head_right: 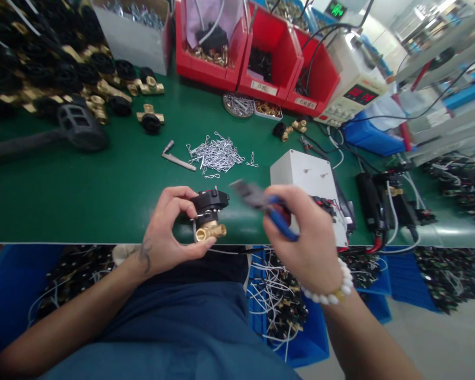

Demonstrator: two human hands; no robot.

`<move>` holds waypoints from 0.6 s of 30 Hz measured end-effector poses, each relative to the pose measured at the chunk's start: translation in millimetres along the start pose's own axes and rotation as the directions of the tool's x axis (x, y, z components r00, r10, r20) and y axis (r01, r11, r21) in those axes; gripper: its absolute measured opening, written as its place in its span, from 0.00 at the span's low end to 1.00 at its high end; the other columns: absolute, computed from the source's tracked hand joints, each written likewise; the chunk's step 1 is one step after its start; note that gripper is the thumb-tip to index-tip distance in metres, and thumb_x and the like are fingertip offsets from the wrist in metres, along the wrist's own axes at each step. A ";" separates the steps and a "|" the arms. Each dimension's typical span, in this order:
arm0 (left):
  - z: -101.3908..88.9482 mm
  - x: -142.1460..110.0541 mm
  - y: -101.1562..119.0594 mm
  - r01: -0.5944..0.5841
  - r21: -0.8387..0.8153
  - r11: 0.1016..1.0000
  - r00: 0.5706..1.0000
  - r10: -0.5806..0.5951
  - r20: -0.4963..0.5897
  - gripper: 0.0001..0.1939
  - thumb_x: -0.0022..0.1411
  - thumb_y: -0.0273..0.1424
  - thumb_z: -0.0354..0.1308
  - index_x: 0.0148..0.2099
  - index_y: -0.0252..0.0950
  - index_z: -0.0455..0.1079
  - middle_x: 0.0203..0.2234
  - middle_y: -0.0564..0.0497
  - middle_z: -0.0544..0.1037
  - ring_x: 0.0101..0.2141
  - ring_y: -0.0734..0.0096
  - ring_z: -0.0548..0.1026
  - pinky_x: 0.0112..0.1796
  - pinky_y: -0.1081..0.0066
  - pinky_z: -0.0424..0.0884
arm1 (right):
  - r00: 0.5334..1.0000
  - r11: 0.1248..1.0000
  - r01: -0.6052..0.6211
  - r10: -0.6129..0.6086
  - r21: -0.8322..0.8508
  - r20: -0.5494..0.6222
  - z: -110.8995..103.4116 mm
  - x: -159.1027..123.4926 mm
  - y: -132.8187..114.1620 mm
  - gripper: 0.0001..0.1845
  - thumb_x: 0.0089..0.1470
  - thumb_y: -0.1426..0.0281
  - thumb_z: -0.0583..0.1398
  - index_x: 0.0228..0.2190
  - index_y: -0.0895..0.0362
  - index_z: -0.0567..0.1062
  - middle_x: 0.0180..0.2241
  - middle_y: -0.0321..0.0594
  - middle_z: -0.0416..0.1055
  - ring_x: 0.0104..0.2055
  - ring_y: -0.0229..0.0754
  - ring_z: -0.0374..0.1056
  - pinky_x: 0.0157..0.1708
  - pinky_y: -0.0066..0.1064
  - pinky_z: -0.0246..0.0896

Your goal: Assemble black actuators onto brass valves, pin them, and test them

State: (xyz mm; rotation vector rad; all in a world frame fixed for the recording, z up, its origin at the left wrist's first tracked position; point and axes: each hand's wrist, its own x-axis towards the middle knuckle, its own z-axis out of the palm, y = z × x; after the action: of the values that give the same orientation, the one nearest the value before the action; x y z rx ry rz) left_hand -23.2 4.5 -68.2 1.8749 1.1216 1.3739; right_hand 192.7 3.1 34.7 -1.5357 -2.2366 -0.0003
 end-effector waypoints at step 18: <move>0.0 -0.6 0.2 -0.033 0.031 0.999 0.999 0.033 0.010 0.20 0.49 0.32 0.70 0.39 0.39 0.62 0.45 0.45 0.72 0.47 0.58 0.73 0.48 0.56 0.74 | 0.907 0.987 0.152 -0.118 -0.052 0.403 5.3 0.2 -0.2 0.12 0.53 0.79 0.55 0.38 0.55 0.73 0.29 0.38 0.71 0.26 0.38 0.66 0.25 0.30 0.58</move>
State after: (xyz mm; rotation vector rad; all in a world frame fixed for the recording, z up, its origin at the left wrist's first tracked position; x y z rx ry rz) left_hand -23.2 3.8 -68.3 1.9280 1.1181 1.3711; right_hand 190.6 4.4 30.0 -1.5280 -2.6903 0.2000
